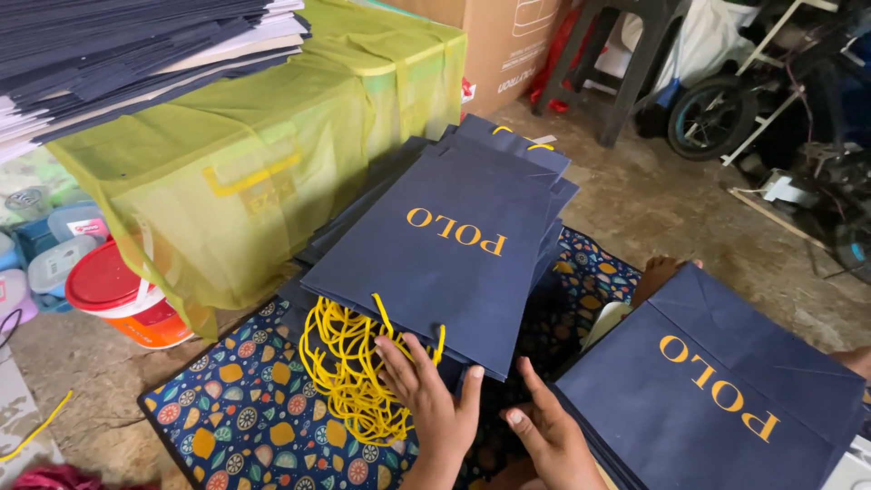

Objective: Threading yellow cord handles through pre-punched holes in blue paper shopping bags.

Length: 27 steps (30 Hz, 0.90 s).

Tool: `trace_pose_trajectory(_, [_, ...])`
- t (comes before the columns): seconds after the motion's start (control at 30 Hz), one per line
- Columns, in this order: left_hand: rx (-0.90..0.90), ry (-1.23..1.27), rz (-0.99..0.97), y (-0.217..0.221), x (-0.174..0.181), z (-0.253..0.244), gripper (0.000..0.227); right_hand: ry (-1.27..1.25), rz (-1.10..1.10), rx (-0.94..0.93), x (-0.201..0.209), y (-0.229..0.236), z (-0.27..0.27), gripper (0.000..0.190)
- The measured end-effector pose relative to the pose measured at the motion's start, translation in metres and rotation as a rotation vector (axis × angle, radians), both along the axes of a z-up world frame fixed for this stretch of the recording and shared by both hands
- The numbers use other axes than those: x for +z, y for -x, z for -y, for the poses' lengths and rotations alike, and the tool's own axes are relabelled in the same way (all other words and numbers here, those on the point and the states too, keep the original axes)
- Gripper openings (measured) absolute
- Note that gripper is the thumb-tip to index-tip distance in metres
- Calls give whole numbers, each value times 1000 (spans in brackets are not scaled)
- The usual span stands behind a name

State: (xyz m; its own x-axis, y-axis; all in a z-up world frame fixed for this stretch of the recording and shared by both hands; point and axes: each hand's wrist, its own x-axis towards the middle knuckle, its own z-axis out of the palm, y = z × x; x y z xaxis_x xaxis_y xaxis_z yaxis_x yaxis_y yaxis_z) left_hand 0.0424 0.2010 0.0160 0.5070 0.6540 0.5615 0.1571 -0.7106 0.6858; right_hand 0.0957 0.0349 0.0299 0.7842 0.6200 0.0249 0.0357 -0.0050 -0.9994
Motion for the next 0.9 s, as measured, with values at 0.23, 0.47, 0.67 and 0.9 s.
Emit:
trace_pose_trajectory(0.23, [67,-12,2,-3,0,-6,95,170,221,-71,-25,7,48,78])
trace_pose_trajectory(0.47, [-208,-392,97,24,-15,73,83,110,669,-445,-21,20,127,24])
trace_pose_trajectory(0.67, [-646,-293,-42,27,-23,127,46,846,833,-572,6,23,177,47])
trace_pose_trajectory(0.9, [-702,-345,-238,32,-25,141,54,884,717,-450,15,31,201,57])
